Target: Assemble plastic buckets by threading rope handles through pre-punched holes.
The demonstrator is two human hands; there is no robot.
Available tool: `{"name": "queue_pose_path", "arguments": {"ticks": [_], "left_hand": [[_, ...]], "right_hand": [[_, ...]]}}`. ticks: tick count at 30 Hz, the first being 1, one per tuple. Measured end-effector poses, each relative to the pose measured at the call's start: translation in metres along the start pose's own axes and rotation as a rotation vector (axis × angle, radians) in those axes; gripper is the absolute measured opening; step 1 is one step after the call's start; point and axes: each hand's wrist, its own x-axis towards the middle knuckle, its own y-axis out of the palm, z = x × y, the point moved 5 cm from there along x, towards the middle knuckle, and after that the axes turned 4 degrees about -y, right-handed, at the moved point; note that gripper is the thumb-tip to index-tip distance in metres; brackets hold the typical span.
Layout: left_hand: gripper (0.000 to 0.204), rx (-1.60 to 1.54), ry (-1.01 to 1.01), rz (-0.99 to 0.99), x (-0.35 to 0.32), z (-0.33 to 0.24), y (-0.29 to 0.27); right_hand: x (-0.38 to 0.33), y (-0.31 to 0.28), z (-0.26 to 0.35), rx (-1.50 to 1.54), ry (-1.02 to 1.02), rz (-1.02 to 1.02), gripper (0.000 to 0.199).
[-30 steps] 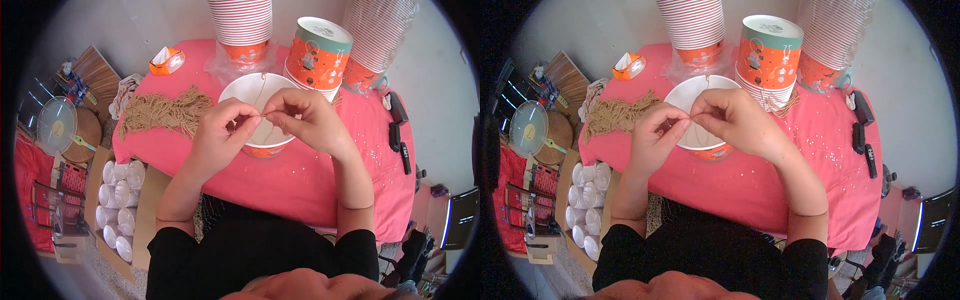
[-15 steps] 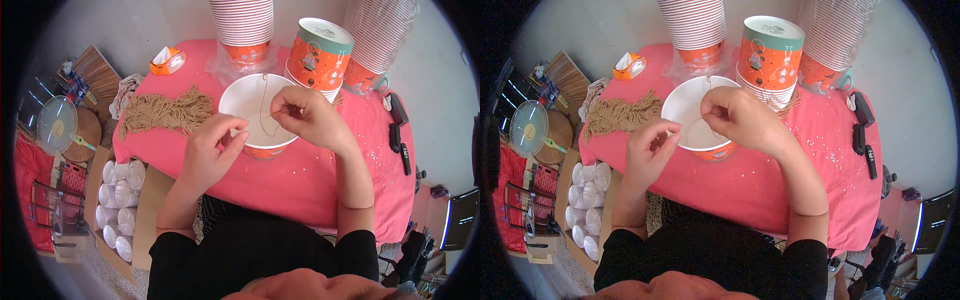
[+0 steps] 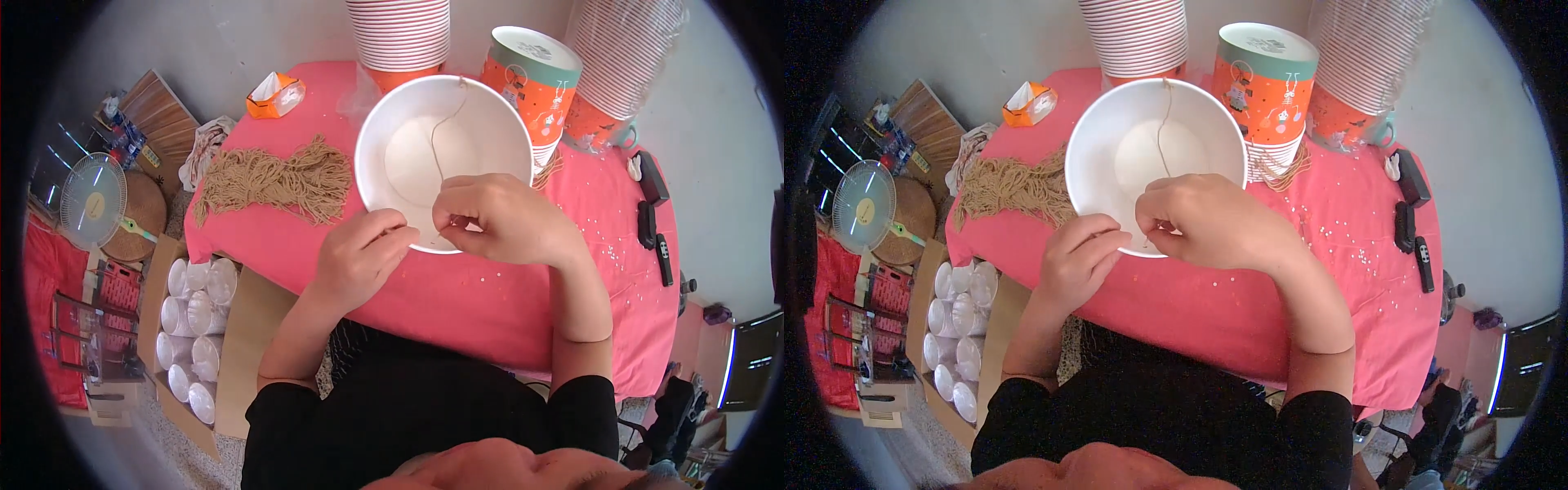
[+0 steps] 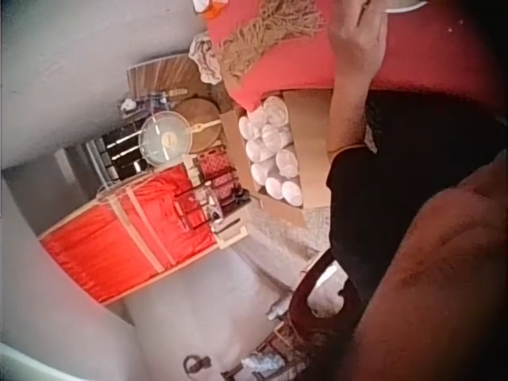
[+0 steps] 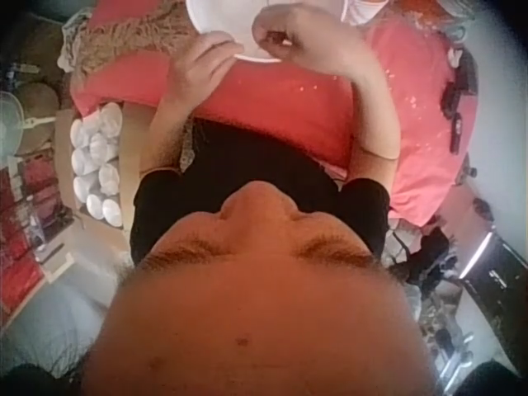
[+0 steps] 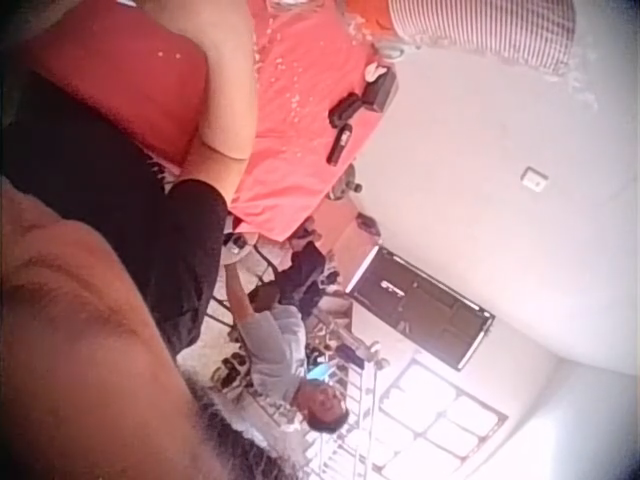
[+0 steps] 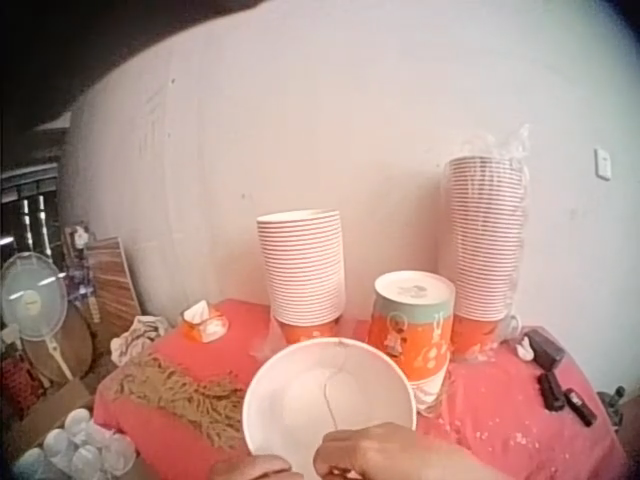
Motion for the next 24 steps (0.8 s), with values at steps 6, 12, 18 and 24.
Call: {"name": "queue_pose_path", "arguments": {"ticks": [6, 12, 18, 24], "left_hand": [[0.023, 0.139, 0.189, -0.066, -0.0014, -0.0076, -0.0019], [0.024, 0.155, 0.215, -0.08, -0.0031, -0.0078, -0.0022], [0.023, 0.156, 0.228, -0.095, -0.003, -0.0077, -0.0022], [0.023, 0.145, 0.234, -0.109, -0.0013, -0.0076, -0.002]], "right_hand": [[-0.0007, 0.0017, 0.0077, -0.109, -0.015, 0.005, 0.01], [-0.0004, 0.0023, 0.0082, -0.105, 0.032, 0.047, 0.003], [-0.0009, 0.0042, 0.0073, -0.109, 0.047, 0.063, 0.004], [0.0017, 0.0078, 0.0062, -0.101, 0.017, 0.073, 0.004]]}}
